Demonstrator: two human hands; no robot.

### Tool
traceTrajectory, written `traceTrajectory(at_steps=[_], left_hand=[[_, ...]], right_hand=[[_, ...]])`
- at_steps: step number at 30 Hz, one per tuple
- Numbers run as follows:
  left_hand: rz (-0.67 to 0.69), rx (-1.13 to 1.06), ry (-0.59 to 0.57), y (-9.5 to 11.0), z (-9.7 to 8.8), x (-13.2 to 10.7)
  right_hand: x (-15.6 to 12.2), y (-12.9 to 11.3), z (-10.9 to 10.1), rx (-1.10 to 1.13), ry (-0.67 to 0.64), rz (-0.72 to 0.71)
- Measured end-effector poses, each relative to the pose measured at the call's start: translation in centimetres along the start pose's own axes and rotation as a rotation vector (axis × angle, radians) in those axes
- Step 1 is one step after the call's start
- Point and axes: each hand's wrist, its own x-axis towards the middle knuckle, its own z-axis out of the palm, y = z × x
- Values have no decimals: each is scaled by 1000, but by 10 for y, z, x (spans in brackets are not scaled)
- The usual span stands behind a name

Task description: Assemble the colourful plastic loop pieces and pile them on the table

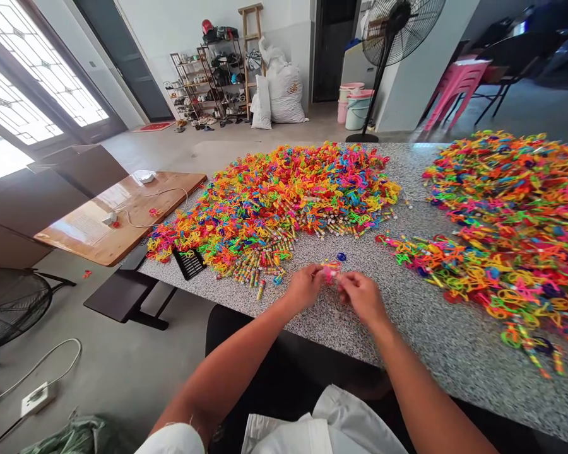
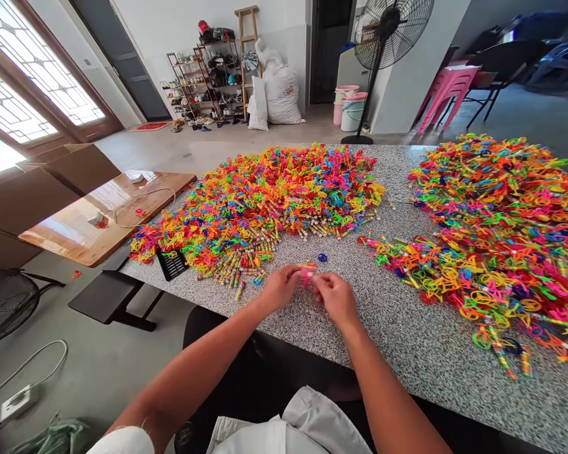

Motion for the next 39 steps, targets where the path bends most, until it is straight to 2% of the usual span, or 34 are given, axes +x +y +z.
traceTrajectory(at_steps=[2,4,5,7,8,10,13,15,17,20,23,26,29,33,36,39], left_hand=[[53,133,76,-5,-15,15],[73,362,151,-11,-38,35],[47,472,156,-14,-50,44],[4,653,159,-20,-69,62],[-7,726,161,-23,-77,69],[5,831,144,-30,-85,78],[47,887,60,-39,-89,83],[90,873,-1,-44,-92,81],[158,829,-60,-47,-96,76],[265,741,-110,-52,-106,62],[315,728,-86,-55,-111,45],[260,797,-76,-54,-107,33],[208,827,-64,-49,-100,31],[244,807,-64,-39,-100,33],[259,767,-58,-33,-103,32],[220,608,-7,-30,-103,31]], right_hand=[[16,-6,-29,118,247,-37],[36,-15,-53,382,454,-63],[45,-18,-60,477,512,-63],[61,-24,-56,506,516,-31],[66,-25,-45,430,465,-11],[75,-26,-7,108,270,7],[85,-27,68,-677,-90,-87],[92,-29,112,-825,-145,-124],[98,-31,142,-908,-154,-133],[103,-31,159,-1021,-158,-123],[102,-27,150,-1108,-188,-107],[95,-23,130,-1170,-211,-98],[82,-19,106,-1225,-188,-90],[64,-17,79,-1298,-192,-79],[59,-19,74,-1314,-176,-133],[61,-19,80,-1280,-174,-218]])
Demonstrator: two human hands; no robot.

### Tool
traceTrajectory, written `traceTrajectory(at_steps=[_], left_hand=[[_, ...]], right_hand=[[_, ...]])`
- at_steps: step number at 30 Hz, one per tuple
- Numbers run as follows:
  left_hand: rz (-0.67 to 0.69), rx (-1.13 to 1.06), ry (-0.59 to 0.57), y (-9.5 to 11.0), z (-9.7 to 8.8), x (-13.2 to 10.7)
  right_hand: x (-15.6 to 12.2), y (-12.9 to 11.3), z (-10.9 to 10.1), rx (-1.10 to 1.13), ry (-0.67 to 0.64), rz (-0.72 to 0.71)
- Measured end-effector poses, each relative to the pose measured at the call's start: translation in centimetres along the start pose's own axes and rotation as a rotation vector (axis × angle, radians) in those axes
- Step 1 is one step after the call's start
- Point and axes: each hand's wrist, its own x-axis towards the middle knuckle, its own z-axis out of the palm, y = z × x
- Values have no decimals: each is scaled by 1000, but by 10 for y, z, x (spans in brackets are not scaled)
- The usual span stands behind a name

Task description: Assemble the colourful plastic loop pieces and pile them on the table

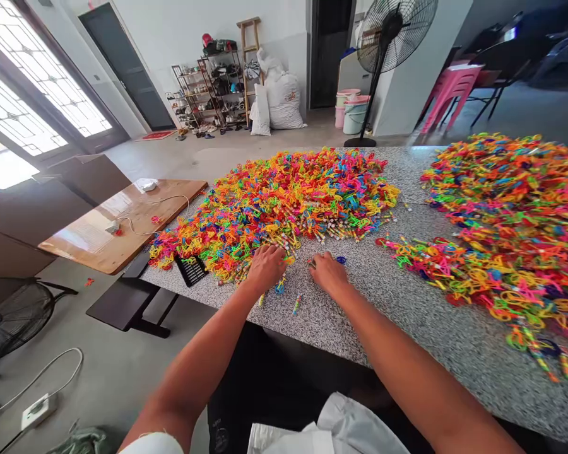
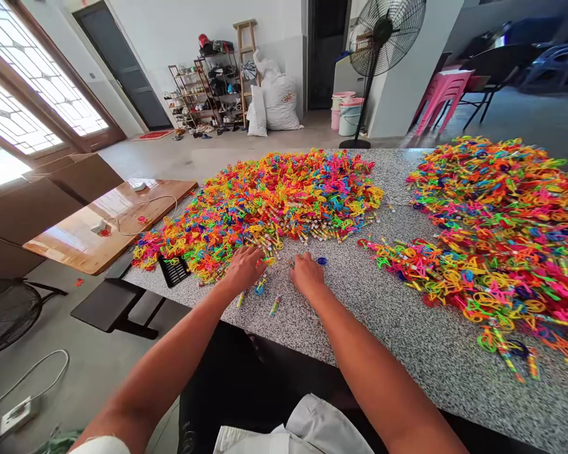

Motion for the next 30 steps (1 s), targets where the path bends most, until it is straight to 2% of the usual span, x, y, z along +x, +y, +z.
traceTrajectory(at_steps=[3,5,7,9,12,16,19,25,30], left_hand=[[-169,-376,96,4,3,-1],[-317,-719,101,9,6,-3],[-410,-1010,63,16,9,-6],[-437,-1173,16,25,12,-9],[-441,-1277,-46,41,17,-13],[-421,-1398,-146,56,19,-17],[-398,-1392,-238,60,18,-18],[-355,-1197,-177,62,19,-19],[-348,-1154,-283,64,19,-19]], right_hand=[[0,-3,4,255,65,29],[-9,-2,7,634,66,74],[-24,0,8,1046,4,66],[-42,1,7,1353,-42,28],[-63,-1,1,1608,-37,35],[-74,0,-5,1730,-60,93],[-77,4,-5,1753,-83,101],[-84,11,0,1775,-123,92],[-84,15,4,1807,-145,80]])
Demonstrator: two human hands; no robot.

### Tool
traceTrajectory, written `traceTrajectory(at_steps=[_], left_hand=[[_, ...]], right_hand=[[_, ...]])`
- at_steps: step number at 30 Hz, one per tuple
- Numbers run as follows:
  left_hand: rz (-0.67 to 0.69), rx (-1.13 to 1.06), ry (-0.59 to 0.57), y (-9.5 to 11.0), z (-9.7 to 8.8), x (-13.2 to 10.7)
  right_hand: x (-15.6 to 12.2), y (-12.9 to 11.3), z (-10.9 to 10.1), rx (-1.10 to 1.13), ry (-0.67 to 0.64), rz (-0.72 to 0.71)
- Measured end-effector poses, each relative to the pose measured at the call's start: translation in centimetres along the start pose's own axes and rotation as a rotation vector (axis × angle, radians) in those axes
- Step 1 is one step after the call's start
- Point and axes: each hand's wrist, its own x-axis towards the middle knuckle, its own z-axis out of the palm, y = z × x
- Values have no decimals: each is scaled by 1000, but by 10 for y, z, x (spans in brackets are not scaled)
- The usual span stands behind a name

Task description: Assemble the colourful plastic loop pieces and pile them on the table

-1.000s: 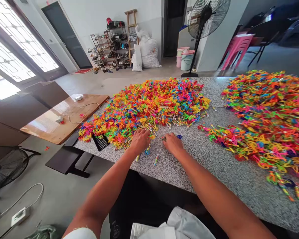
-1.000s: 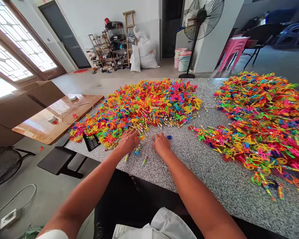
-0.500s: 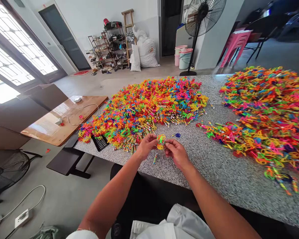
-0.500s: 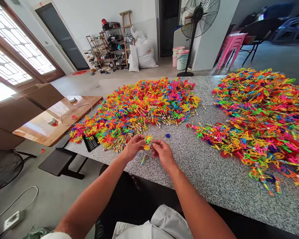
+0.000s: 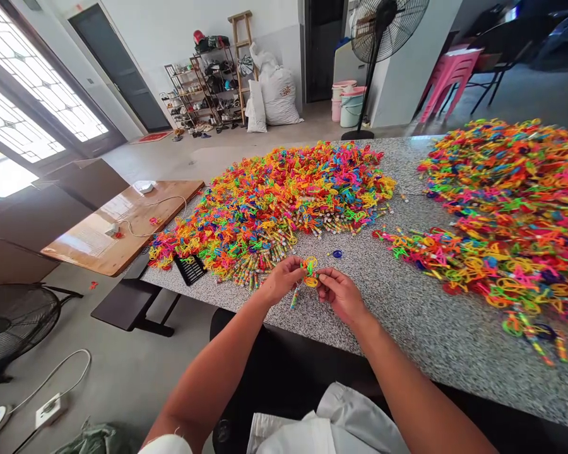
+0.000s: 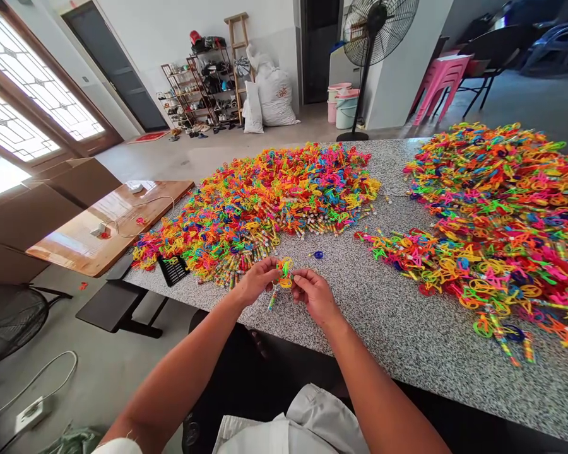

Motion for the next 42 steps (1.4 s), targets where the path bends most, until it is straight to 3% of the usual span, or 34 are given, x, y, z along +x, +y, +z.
traceTrajectory(at_steps=[6,11,15,19,25,31,34,38,40,42], left_hand=[[49,62,18,7,5,-3],[108,121,73,9,12,-3],[77,69,73,6,15,-3],[72,58,49,6,15,-5],[84,89,21,16,21,-14],[25,-47,19,15,24,-16],[67,-30,176,6,11,-11],[7,-67,317,-6,-20,-14],[-53,-141,334,-11,-33,-20],[-99,-205,336,-16,-40,-26]], right_hand=[[1,1,-3,-115,-14,-72],[-2,-2,-8,-524,18,-324],[-6,-8,-11,-733,30,-420],[-5,-8,-13,-572,-7,-356],[-7,-9,-17,-65,-105,-95],[-12,-13,-22,35,-142,0],[-5,-6,-32,-120,-54,51],[10,2,-42,-566,156,23],[16,1,-38,-821,232,-138],[19,-2,-26,-1013,296,-389]])
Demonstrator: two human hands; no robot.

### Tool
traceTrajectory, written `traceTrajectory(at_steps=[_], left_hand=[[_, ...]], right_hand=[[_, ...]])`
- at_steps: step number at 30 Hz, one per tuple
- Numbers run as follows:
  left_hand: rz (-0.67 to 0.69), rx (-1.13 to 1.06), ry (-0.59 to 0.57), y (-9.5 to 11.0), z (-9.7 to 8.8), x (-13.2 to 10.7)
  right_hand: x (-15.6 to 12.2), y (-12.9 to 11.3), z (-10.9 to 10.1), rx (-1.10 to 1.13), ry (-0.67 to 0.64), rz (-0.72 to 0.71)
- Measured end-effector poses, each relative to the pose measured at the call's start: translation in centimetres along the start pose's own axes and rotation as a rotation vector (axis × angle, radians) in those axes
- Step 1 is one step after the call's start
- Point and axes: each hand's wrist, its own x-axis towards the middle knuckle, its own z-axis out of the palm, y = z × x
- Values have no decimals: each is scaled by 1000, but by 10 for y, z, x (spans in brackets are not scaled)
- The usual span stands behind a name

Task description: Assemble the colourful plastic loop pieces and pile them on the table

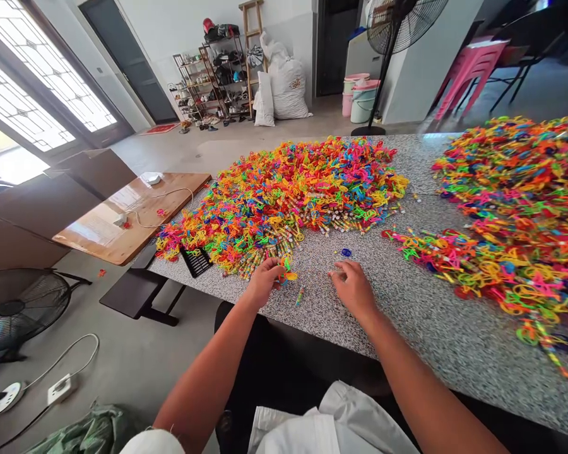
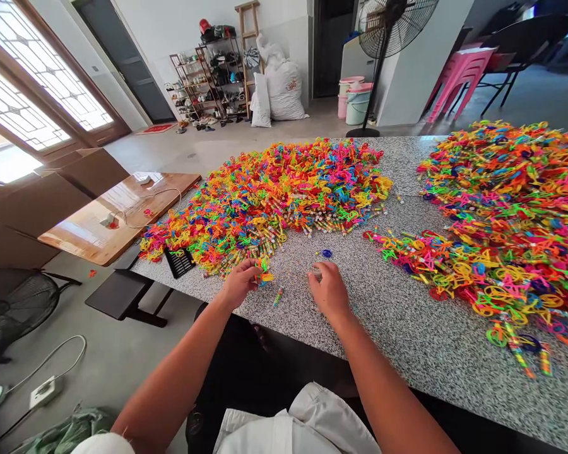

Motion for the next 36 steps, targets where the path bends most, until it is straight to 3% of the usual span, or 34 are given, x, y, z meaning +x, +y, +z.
traceTrajectory(at_steps=[2,3,7,10,12,15,19,24,27,30,33,35,36], left_hand=[[-32,-38,-12,-4,-3,-4],[-36,-50,-20,-6,-3,-5],[-22,-91,-97,-12,6,-11],[6,-90,-96,-15,8,-12],[16,-75,-18,-17,4,-10],[0,-56,82,-21,-6,-7],[15,-9,81,-28,-13,-7],[40,60,37,-32,-8,-7],[51,74,46,-33,-5,-4],[56,98,66,-37,-4,-1],[94,199,78,-44,-2,3],[156,301,105,-50,0,6],[190,345,126,-54,1,8]], right_hand=[[-1,-17,7,-39,31,-150],[-3,-27,11,-7,-28,-162],[-17,-50,32,166,-362,-19],[-22,-43,40,173,-438,5],[-18,-30,38,97,-410,28],[0,-9,29,-194,-217,-8],[41,2,17,-567,-6,-32],[94,-4,15,-848,-121,67],[104,-5,14,-865,-144,33],[85,-9,7,-727,-43,-84],[31,-19,-6,-432,66,-189],[-21,-28,-17,-235,-51,-109],[-50,-31,-22,-132,-207,-16]])
